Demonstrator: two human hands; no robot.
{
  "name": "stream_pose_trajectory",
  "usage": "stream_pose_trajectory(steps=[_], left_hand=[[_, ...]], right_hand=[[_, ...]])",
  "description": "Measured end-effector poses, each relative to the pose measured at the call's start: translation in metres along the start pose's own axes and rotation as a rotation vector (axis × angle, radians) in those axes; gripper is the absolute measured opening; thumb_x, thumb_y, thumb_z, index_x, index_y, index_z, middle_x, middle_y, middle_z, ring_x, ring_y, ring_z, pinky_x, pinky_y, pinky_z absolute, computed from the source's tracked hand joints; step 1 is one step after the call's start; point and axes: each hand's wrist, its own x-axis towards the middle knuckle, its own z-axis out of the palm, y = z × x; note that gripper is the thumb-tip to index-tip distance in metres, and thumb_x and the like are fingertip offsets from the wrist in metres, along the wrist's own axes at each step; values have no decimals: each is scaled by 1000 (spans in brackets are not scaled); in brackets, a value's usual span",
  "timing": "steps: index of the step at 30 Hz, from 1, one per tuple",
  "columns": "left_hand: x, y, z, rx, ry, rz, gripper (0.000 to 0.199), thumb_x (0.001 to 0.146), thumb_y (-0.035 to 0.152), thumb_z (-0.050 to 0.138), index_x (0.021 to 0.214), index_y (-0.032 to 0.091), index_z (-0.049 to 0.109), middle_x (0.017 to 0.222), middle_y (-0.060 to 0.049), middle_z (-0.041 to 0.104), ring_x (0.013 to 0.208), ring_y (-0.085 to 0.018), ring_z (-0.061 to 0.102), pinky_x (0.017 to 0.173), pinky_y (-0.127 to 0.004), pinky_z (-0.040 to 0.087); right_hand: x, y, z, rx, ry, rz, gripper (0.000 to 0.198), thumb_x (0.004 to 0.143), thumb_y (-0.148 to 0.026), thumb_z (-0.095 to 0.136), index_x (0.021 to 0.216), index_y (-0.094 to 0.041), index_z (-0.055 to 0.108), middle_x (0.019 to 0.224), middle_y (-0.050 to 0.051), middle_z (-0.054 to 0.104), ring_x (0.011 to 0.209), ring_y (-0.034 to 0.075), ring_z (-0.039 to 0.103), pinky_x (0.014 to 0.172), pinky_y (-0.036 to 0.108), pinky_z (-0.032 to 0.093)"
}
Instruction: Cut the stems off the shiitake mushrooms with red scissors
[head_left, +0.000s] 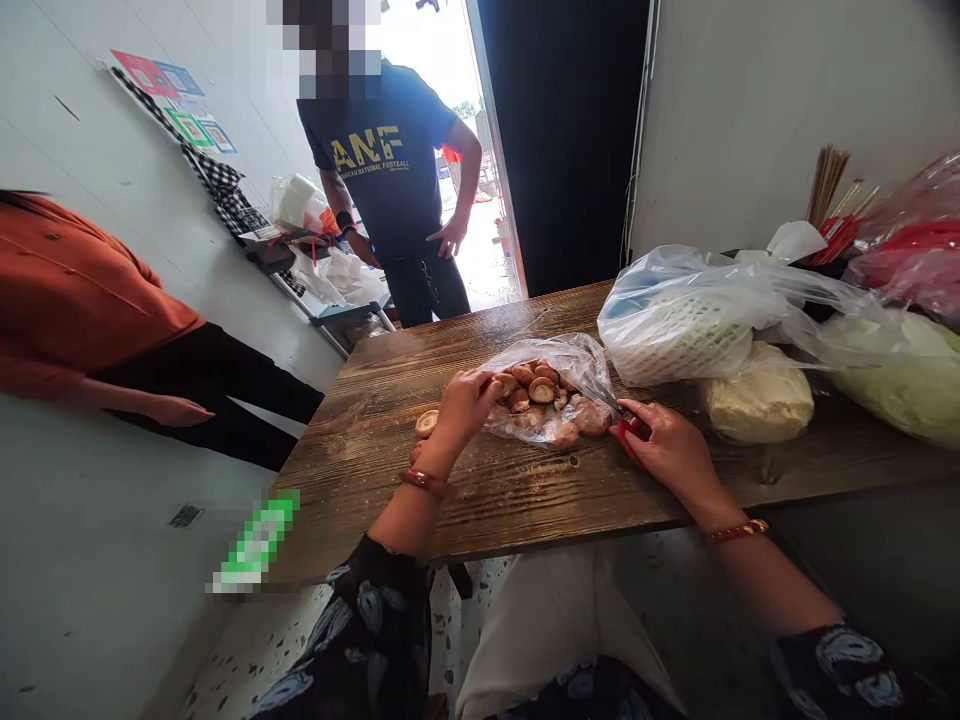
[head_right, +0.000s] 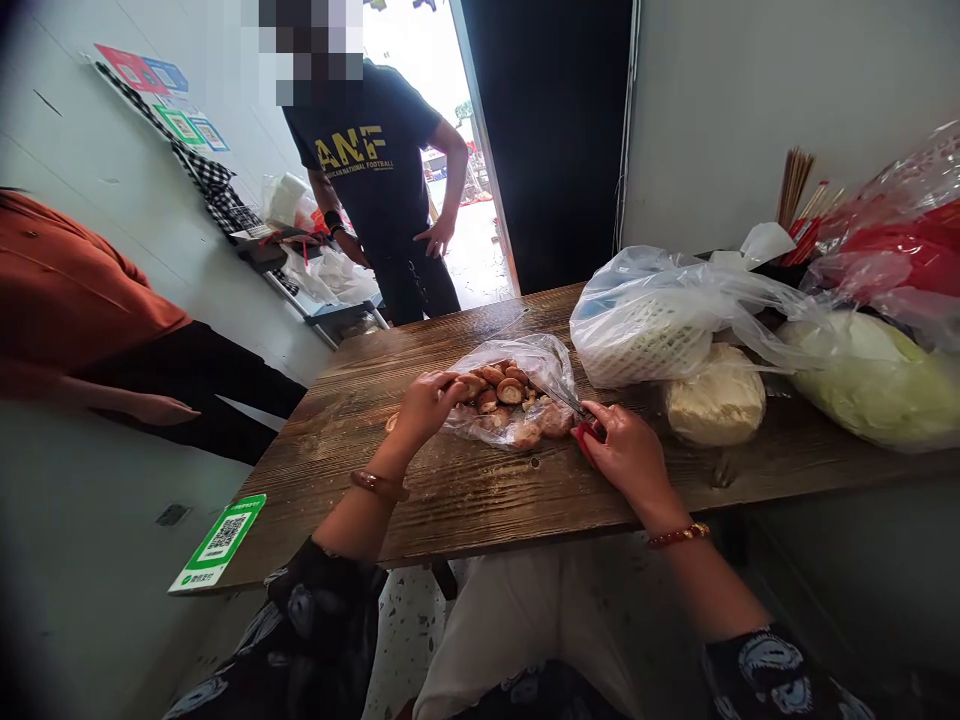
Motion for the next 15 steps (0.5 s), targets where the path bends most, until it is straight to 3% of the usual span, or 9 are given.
stream_pose_trajectory(steps=[3,6,8,11,15], left_hand=[[-2,6,1,-446,63,-178,31,89,43,56,91,16,71,77,-5,70,72,-19,62,66,-30,47],[-3,20,12,-910,-110,-326,40,82,55,63,89,16,66,66,-2,64,57,-16,61,51,-26,42],[-4,30,24,-1115,-226,-401,45,75,57,70,93,16,63,69,-3,67,59,-18,65,49,-26,44],[-7,39,36,-1232,-284,-449,49,71,55,76,100,18,61,77,-5,71,66,-22,70,51,-27,49],[-11,29,24,-1220,-168,-399,42,74,47,75,103,19,62,79,-2,69,64,-17,67,51,-24,49]], right_hand=[[0,0,0,14,14,16,44,89,-42,57,124,-17,67,83,5,69,76,22,63,71,32,47],[-1,0,1,17,38,24,45,89,-45,57,123,-17,68,83,6,68,75,22,63,71,33,47],[-1,1,2,28,50,23,46,89,-46,58,123,-17,68,84,6,69,75,22,63,70,32,48],[0,1,2,51,78,18,44,90,-46,58,123,-18,68,84,6,69,76,21,63,70,32,49],[-1,1,1,41,86,16,45,90,-46,59,124,-18,67,84,5,69,77,21,64,70,32,50]])
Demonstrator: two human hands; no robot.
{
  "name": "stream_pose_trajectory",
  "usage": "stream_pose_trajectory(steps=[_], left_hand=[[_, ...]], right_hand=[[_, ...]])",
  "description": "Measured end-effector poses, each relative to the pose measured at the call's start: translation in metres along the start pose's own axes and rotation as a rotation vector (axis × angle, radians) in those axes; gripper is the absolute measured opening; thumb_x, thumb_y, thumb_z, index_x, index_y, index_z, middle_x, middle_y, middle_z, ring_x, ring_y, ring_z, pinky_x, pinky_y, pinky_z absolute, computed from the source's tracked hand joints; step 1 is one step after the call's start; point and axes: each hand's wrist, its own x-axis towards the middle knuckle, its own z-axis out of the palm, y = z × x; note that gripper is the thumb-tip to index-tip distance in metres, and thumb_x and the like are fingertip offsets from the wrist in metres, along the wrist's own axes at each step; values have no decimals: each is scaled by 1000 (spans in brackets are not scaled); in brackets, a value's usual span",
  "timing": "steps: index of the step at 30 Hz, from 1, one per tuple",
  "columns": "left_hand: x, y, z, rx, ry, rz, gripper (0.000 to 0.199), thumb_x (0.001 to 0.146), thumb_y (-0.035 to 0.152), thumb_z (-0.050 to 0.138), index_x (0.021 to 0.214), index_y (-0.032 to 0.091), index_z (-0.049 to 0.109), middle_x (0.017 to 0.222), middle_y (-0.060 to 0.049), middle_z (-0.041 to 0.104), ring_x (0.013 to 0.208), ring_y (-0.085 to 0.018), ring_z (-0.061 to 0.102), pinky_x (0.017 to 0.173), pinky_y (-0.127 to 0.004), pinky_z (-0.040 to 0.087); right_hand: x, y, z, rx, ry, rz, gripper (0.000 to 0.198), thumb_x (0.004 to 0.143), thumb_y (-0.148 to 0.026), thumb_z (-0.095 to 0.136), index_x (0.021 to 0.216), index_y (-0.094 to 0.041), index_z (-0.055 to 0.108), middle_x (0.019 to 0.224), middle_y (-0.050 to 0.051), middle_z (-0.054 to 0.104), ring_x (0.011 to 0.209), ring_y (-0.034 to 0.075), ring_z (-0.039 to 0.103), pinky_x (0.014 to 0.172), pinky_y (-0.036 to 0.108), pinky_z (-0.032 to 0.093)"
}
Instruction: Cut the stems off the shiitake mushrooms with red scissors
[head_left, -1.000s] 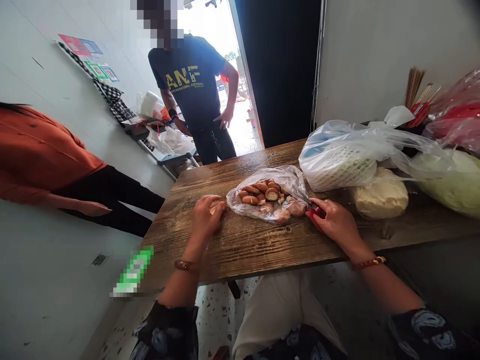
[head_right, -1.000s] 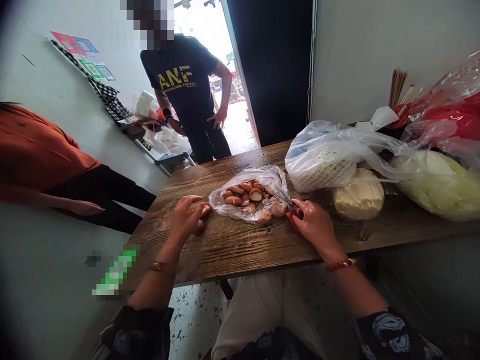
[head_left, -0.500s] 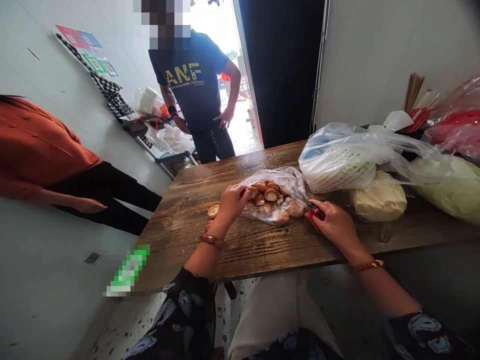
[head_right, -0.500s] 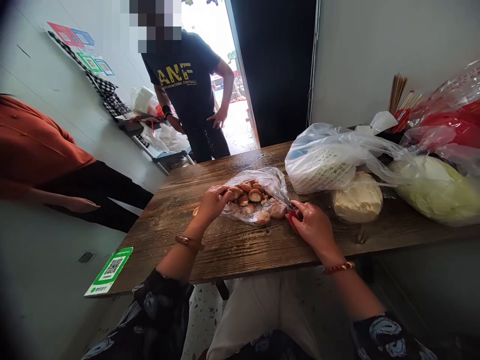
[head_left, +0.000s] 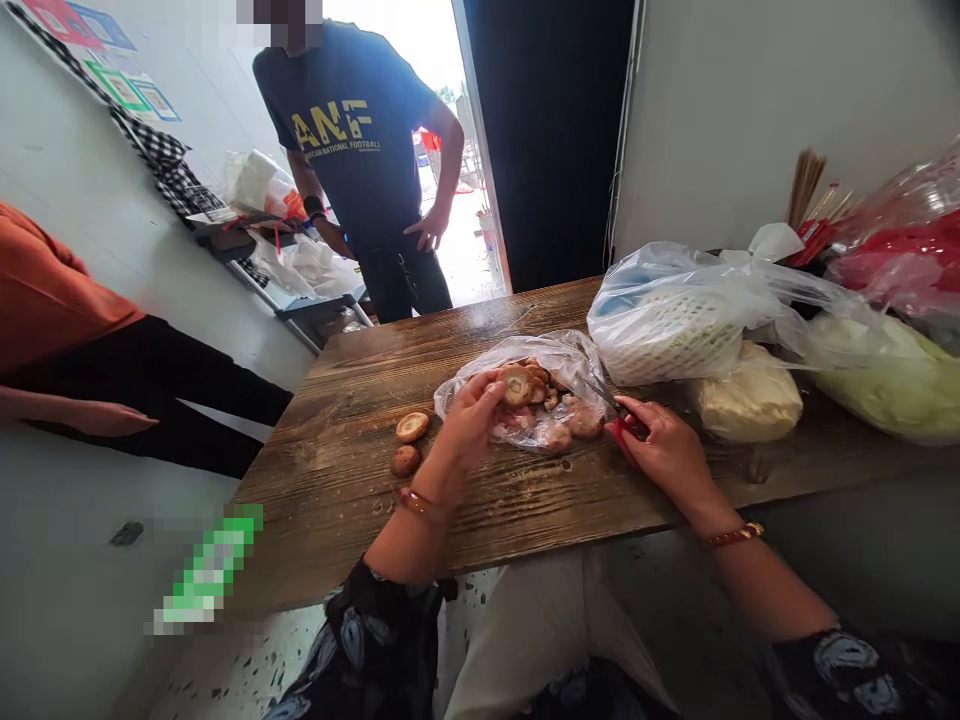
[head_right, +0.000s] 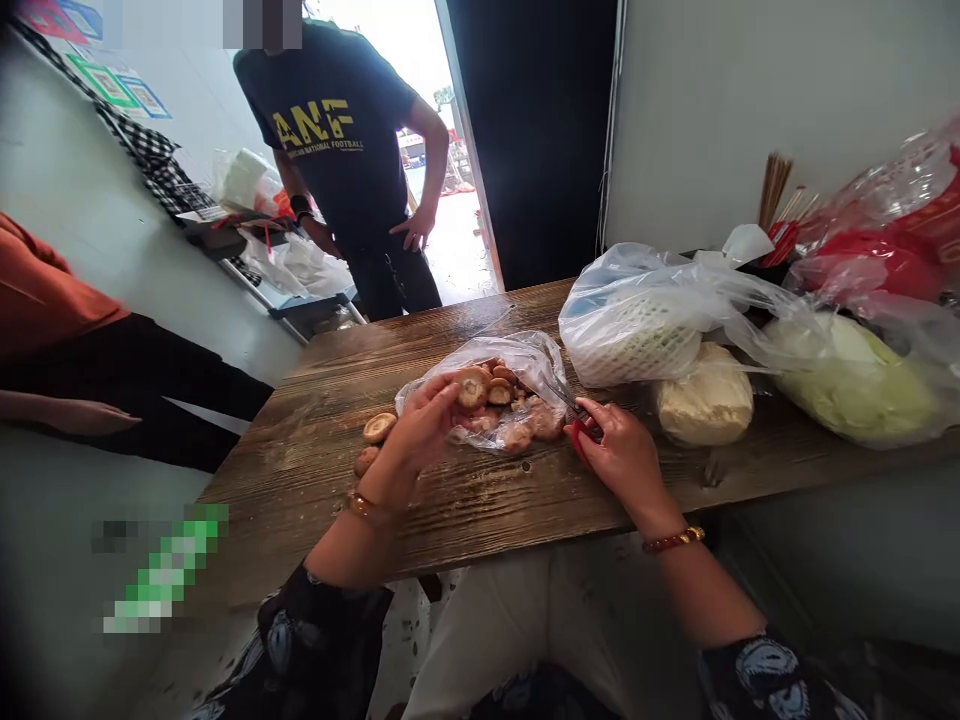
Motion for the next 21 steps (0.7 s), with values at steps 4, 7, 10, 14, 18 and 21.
stream_pose_trajectory(steps=[4,7,10,14,18,21], left_hand=[[-8,21,-53,300,267,236,36,80,43,66,105,17,65,89,-4,68,66,-13,63,50,-21,43],[-11,28,-108,626,528,328,32,84,41,58,102,16,67,91,-5,68,74,-15,61,58,-22,45],[-13,22,-159,764,702,251,33,82,39,56,105,16,65,95,-6,68,81,-16,61,67,-24,47],[-16,1,-191,808,747,103,26,74,36,60,88,15,65,74,-3,64,68,-17,58,65,-27,47],[-17,-13,-193,833,691,74,20,72,32,59,78,15,67,75,-5,69,72,-20,62,72,-32,50],[-13,-8,-185,872,709,140,24,74,30,56,87,15,70,91,-10,71,89,-25,64,86,-38,50]], right_hand=[[-2,3,0,-34,-4,-23,45,90,-48,59,123,-19,68,88,6,70,77,21,65,71,33,50],[-3,6,1,-40,-5,-31,44,89,-48,60,123,-19,68,88,5,70,76,21,65,68,32,49],[-5,8,2,-28,-8,-43,44,89,-47,61,124,-20,67,87,3,69,76,20,65,67,30,49],[-5,8,2,-57,-13,-45,42,89,-45,61,123,-21,67,84,3,69,74,19,65,65,30,48],[-4,7,2,-89,-28,-51,41,88,-43,61,121,-19,69,83,3,69,74,20,65,67,32,48],[-3,5,2,-80,-52,-44,41,89,-41,60,122,-18,69,85,5,70,75,21,65,70,33,49]])
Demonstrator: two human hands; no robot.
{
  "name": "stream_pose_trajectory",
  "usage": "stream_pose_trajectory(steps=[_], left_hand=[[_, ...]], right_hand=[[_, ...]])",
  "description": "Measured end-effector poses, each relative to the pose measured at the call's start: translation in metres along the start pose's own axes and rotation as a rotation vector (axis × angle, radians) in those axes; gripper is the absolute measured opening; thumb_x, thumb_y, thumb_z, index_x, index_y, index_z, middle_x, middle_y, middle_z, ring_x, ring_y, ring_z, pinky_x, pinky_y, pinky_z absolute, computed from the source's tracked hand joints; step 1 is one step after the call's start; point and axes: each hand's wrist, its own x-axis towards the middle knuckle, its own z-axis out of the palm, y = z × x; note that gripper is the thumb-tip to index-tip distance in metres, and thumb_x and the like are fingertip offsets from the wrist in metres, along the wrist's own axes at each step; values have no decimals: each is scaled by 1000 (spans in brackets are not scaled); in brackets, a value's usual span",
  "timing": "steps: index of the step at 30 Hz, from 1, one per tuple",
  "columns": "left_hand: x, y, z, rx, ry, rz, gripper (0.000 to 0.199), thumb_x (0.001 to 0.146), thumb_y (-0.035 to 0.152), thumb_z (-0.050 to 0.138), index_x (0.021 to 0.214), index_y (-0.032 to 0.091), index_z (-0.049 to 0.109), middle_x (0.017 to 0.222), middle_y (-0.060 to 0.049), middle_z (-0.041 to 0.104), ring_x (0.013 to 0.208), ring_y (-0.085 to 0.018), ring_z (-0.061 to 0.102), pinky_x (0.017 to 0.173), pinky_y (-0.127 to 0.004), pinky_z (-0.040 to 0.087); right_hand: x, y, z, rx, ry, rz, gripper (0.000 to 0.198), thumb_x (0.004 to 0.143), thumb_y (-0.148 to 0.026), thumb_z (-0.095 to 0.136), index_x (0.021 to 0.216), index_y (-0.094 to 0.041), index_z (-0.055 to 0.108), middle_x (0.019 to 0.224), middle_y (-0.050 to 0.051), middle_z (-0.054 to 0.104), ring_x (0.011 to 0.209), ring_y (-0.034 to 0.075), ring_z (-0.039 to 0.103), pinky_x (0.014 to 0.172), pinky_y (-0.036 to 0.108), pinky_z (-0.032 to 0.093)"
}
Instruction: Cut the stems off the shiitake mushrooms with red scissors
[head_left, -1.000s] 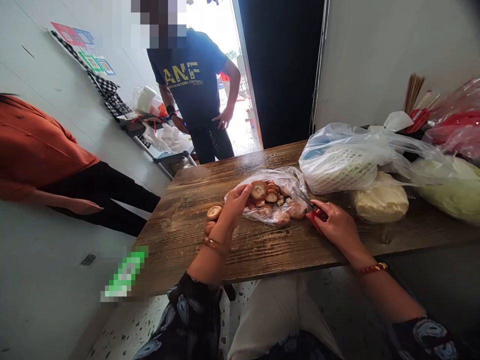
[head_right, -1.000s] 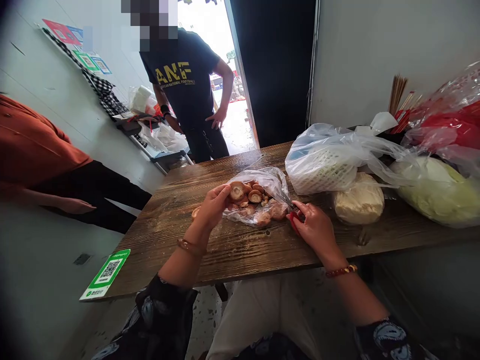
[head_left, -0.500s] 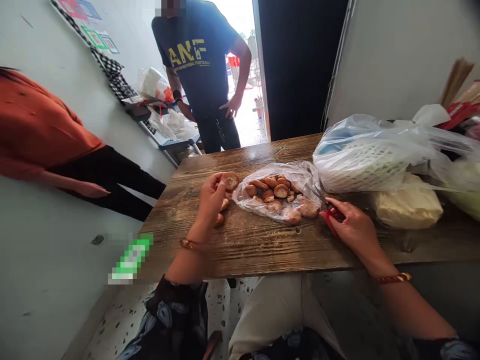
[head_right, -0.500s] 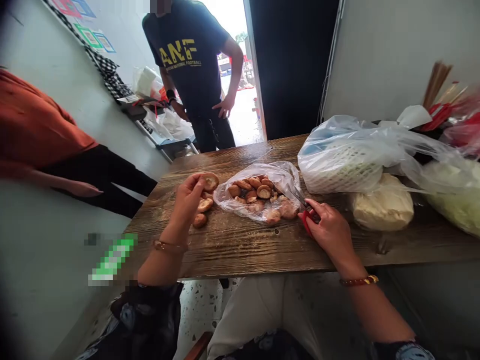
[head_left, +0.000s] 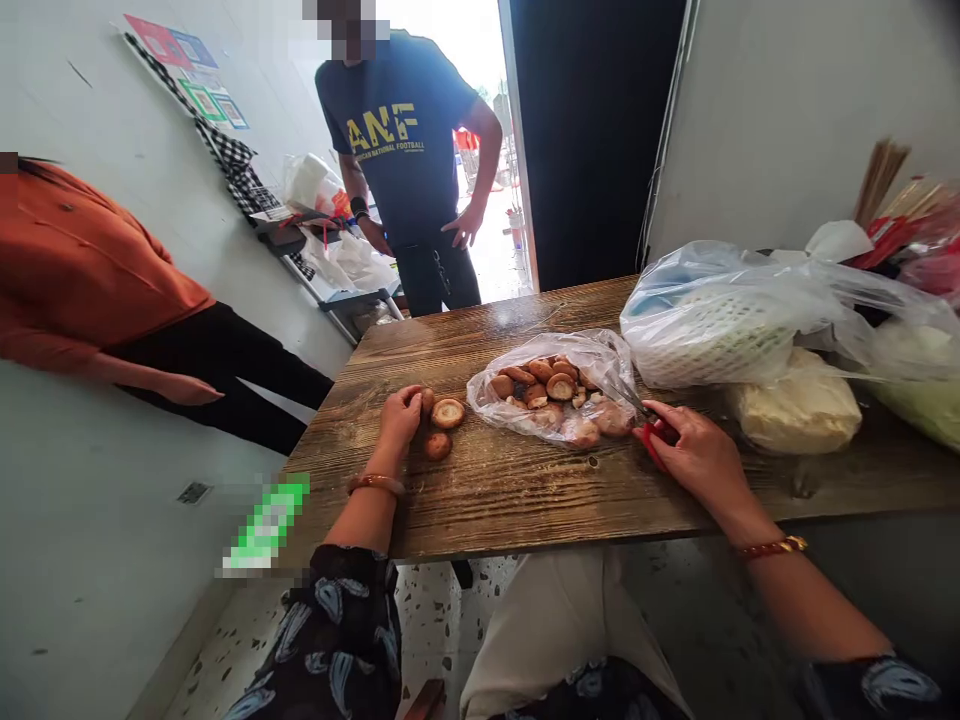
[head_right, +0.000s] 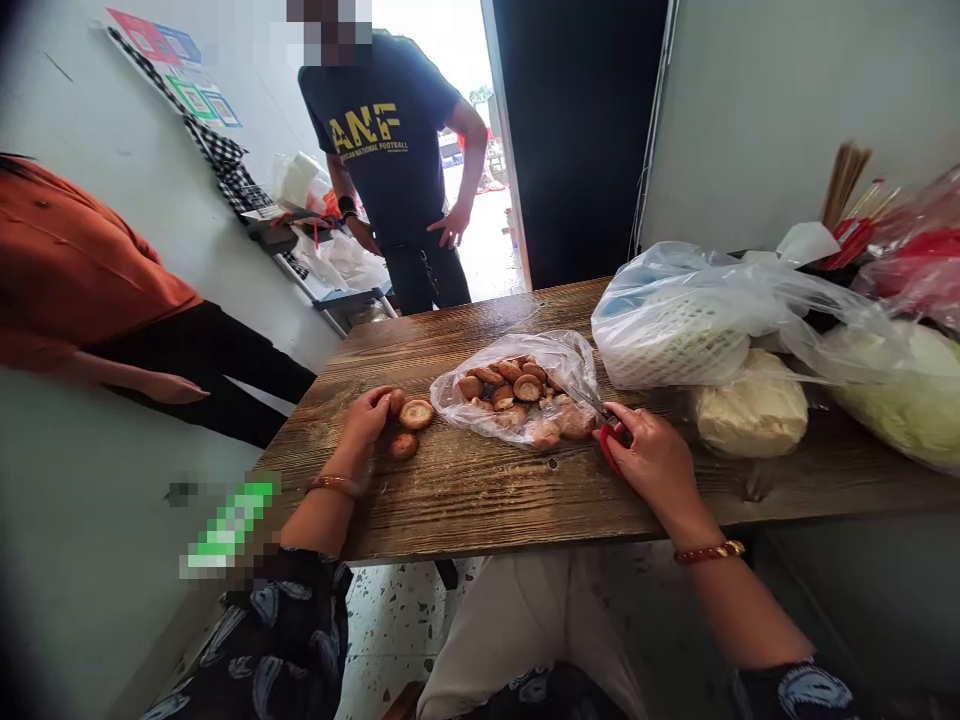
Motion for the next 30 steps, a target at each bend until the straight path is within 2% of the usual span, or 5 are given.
stream_pose_trajectory(steps=[6,10,18,25,30], left_hand=[[-20,75,27,43,70,365,25,88,31,51,99,18,70,100,-8,69,94,-22,62,89,-37,48],[-52,130,72,228,-228,668,22,94,30,51,96,22,71,93,-6,69,92,-21,60,86,-35,47],[-71,156,137,485,-315,682,16,87,23,58,96,19,70,101,-14,67,100,-30,56,89,-43,41],[-55,144,82,93,-142,497,15,92,29,50,94,20,62,88,-5,67,82,-19,61,76,-32,46],[-30,76,3,3,110,250,21,86,37,55,96,19,61,87,-3,67,80,-18,62,72,-28,47]], right_hand=[[0,-4,-1,28,23,41,44,89,-46,61,123,-20,68,85,4,69,76,21,65,70,33,49],[1,-4,0,38,35,28,45,89,-47,60,123,-18,68,85,5,69,77,21,65,72,33,49],[2,-4,-1,21,15,17,44,90,-47,58,121,-18,68,84,5,68,77,22,63,72,33,49],[2,-5,-2,49,-1,23,44,90,-46,57,123,-18,67,85,6,69,78,22,64,73,33,50],[1,-2,-1,31,-14,22,43,89,-42,57,123,-18,68,86,6,69,77,22,64,74,34,50]])
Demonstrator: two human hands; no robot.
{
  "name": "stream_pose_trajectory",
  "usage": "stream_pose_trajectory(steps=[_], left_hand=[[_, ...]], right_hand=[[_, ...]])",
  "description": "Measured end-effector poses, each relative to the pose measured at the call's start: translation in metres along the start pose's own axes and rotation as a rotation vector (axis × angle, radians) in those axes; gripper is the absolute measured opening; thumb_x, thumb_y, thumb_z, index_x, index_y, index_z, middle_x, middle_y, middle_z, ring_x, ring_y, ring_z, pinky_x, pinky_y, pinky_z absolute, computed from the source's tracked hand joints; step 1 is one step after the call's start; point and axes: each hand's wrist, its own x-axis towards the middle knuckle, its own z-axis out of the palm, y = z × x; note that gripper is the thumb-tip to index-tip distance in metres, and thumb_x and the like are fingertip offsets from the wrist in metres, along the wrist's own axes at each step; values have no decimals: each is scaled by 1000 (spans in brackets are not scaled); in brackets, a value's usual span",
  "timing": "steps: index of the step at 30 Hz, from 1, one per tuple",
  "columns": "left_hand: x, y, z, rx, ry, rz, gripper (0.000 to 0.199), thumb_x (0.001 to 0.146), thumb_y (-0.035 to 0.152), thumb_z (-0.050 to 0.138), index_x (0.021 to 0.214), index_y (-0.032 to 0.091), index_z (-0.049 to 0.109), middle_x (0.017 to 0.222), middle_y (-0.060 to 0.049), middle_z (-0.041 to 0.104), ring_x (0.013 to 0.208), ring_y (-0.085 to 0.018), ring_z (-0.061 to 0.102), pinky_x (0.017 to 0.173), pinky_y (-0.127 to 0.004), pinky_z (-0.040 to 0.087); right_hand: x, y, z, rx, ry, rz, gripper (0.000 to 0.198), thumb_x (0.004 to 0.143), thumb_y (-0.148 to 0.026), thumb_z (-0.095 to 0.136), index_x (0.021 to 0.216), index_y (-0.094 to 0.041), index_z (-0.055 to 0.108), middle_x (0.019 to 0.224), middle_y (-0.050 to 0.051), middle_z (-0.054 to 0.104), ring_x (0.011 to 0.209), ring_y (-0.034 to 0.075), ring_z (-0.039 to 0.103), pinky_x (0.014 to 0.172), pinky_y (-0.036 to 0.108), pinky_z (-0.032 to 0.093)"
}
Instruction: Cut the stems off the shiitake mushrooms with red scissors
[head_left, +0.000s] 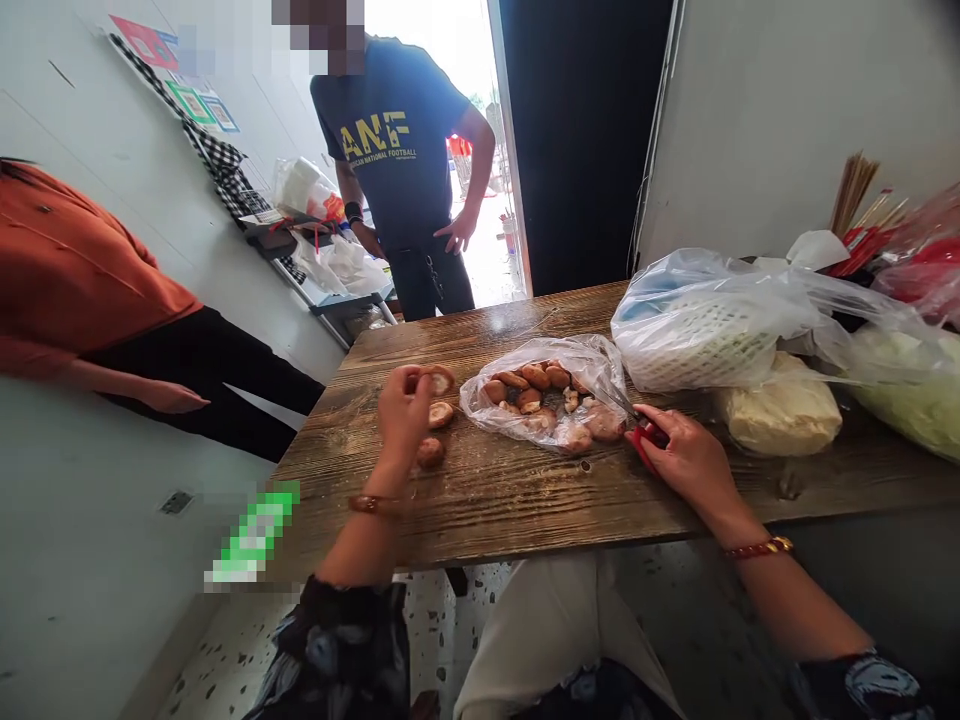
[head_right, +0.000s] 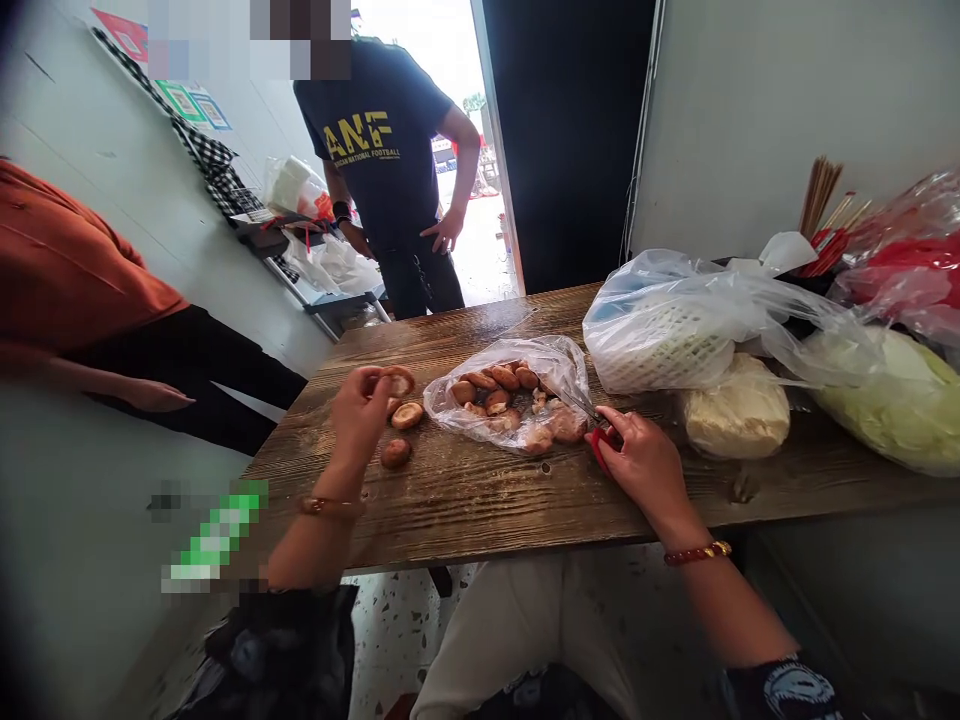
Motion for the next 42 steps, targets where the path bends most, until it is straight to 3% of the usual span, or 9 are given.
stream_pose_trajectory(steps=[6,11,15,18,24,29,32,35,42], left_hand=[[-14,-86,-40,209,-84,-194,26,81,36,51,92,18,66,79,-6,68,75,-23,62,74,-36,49],[-18,-96,-33,223,-135,-154,26,75,30,55,93,18,71,91,-10,70,93,-29,63,89,-42,48],[-16,-67,-28,241,-10,-92,31,83,30,50,103,16,69,103,-12,66,100,-28,60,93,-42,47],[-22,-22,-18,192,44,122,27,90,32,48,101,19,69,102,-9,66,100,-25,60,92,-39,48],[-51,60,30,246,-428,568,26,92,28,55,116,23,66,121,-8,67,118,-27,54,103,-44,40],[-75,71,49,416,-597,616,34,88,34,64,119,21,62,108,-12,68,109,-31,57,99,-51,40],[-87,68,44,473,-629,631,15,91,30,57,97,19,66,92,-10,67,92,-29,59,90,-49,44],[-101,67,38,444,-734,683,23,94,23,48,76,21,61,79,-7,64,81,-25,58,82,-43,45],[-129,88,38,381,-950,839,24,96,26,47,76,24,60,80,-3,64,77,-21,58,75,-37,47]], right_hand=[[-1,1,0,-32,-5,-2,44,89,-42,58,123,-17,68,84,6,69,76,22,65,72,34,49],[-1,0,0,-33,-1,-2,43,89,-41,58,123,-17,68,84,5,68,77,22,65,73,34,49],[-1,1,0,-40,1,-10,43,89,-42,57,123,-17,68,84,6,69,76,22,65,73,34,49],[-1,1,0,-41,8,-13,43,90,-44,57,122,-18,68,85,6,69,76,22,65,72,34,49],[-2,4,1,-37,27,-10,43,89,-46,57,122,-19,68,83,6,69,76,22,64,68,33,49],[-1,2,0,-22,42,-24,44,90,-45,57,122,-18,68,84,6,69,76,22,65,71,34,49],[-1,0,-2,-5,36,-2,44,89,-46,59,122,-18,68,85,6,69,77,22,65,71,34,49],[0,0,-2,6,35,9,44,90,-47,58,123,-19,68,84,6,70,77,23,64,70,34,49],[0,5,0,24,52,-9,42,90,-44,57,123,-20,67,86,6,71,76,22,65,73,35,50]])
